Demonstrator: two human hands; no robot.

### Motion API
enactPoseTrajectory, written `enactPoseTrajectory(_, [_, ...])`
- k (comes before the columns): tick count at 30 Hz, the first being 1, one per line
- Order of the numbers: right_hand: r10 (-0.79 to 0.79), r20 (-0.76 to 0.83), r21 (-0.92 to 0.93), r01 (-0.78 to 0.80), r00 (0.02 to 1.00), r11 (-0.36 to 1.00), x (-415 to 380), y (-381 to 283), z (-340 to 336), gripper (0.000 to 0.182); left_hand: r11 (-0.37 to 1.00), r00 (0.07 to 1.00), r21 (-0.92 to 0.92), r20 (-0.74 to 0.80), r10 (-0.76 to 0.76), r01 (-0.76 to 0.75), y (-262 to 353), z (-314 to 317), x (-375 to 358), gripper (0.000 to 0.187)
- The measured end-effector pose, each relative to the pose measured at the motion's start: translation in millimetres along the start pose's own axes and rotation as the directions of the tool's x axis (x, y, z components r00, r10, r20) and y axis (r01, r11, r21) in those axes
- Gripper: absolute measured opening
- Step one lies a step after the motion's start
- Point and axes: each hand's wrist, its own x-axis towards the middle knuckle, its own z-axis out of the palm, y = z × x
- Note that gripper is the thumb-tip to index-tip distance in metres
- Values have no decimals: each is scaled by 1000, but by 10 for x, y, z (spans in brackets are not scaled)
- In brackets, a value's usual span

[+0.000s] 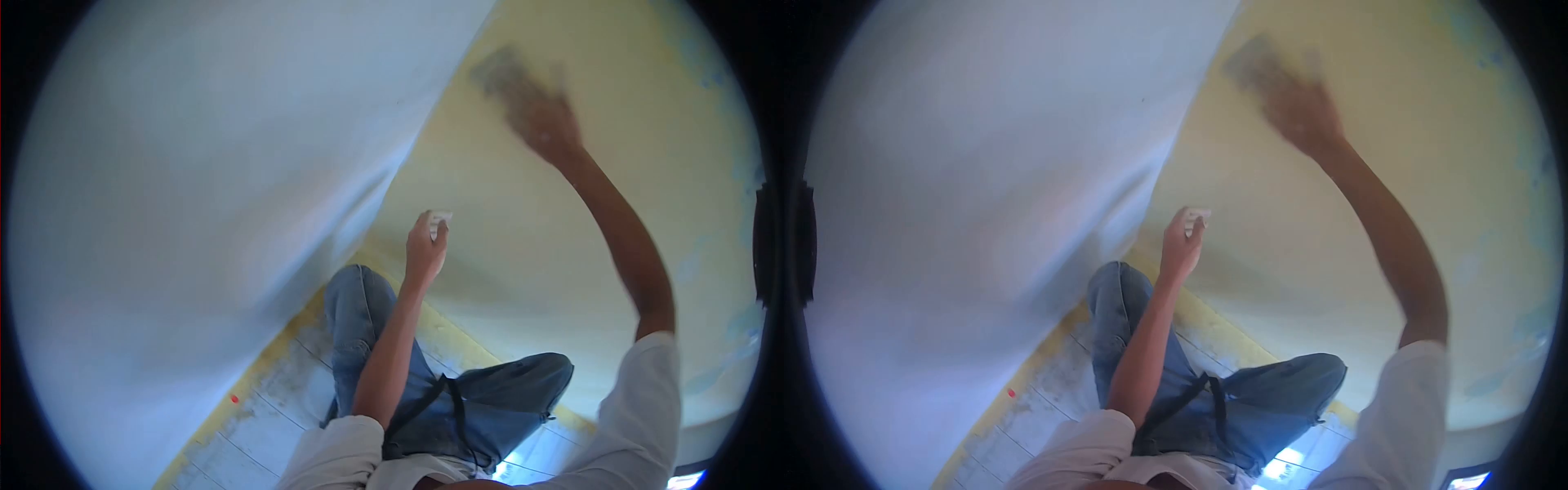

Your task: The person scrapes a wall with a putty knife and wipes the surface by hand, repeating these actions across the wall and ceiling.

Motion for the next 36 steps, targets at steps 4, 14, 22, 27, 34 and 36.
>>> enactPoseTrajectory(4, [-205,129,213,175,970,961,-277,-392,265,67,999,999,-33,-3,34,-34,56,-3,-51,21])
enactPoseTrajectory(14, [-313,225,255,254,923,933,-204,-815,465,72,999,999,-40,7,-33,34,220,-94,-46,22])
enactPoseTrajectory(22, [-170,96,253,141,981,957,-232,-940,389,80,998,998,-36,27,-60,61,136,-88,-33,21])
enactPoseTrajectory(27, [-89,301,317,-12,950,948,-837,-1368,195,82,999,995,-13,91,-41,43,51,-96,-100,19])
enactPoseTrajectory(34, [168,434,341,-333,885,879,-2046,-1544,-64,80,982,929,187,367,-37,-35,91,129,-370,22])
enactPoseTrajectory(36, [240,463,324,-415,853,850,-2384,-1572,-118,75,978,903,182,430,12,-100,102,239,-414,22])
